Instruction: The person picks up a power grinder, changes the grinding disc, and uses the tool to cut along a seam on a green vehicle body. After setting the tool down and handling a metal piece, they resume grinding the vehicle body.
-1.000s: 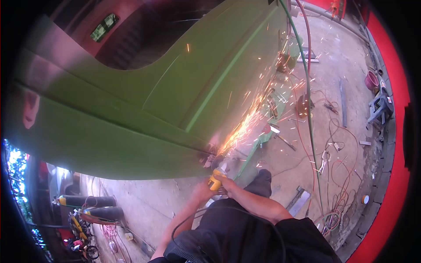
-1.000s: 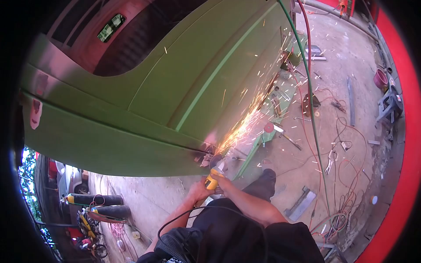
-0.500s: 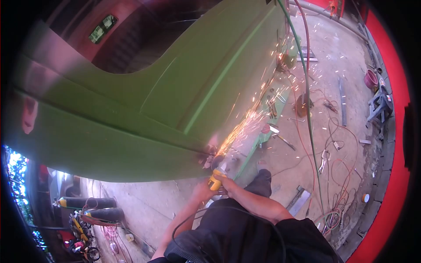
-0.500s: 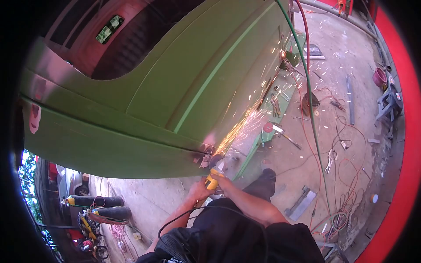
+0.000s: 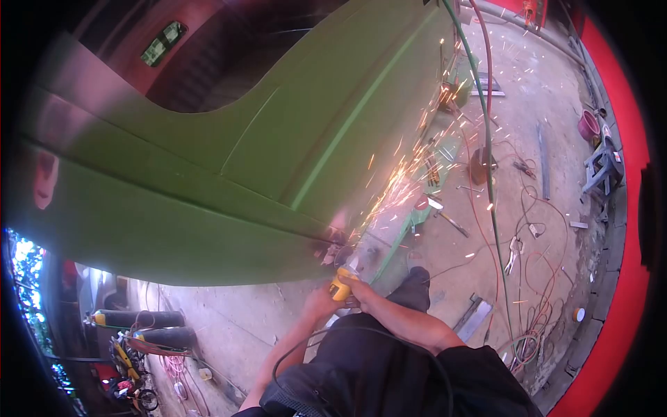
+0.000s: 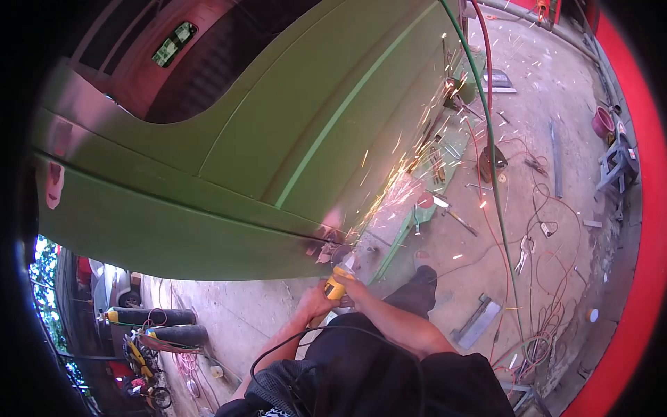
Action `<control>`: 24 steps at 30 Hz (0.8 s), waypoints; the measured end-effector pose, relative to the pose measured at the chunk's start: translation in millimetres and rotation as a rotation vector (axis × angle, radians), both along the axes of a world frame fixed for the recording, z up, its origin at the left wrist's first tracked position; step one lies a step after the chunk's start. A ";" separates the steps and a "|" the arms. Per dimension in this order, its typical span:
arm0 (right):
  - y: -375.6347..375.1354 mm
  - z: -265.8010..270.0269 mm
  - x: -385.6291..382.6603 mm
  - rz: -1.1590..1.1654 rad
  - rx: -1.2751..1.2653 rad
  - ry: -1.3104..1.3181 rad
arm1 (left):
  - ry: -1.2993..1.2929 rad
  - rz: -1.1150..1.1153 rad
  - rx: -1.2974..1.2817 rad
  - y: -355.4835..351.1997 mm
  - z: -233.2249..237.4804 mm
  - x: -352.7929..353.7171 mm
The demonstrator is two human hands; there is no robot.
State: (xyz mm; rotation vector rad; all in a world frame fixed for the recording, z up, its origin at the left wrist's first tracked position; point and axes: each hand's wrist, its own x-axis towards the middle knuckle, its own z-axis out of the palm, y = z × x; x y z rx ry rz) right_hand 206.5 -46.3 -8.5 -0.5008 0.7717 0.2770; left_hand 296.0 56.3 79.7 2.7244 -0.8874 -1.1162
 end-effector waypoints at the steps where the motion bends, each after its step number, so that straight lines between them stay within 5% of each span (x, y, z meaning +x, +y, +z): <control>1: 1.3 -1.7 0.0 -0.005 0.005 0.023 | 0.000 0.000 0.001 0.9 -1.8 0.7; 24: 4.2 -7.8 0.5 0.006 -0.011 0.008 | -0.029 0.002 0.025 8.2 -11.8 -0.6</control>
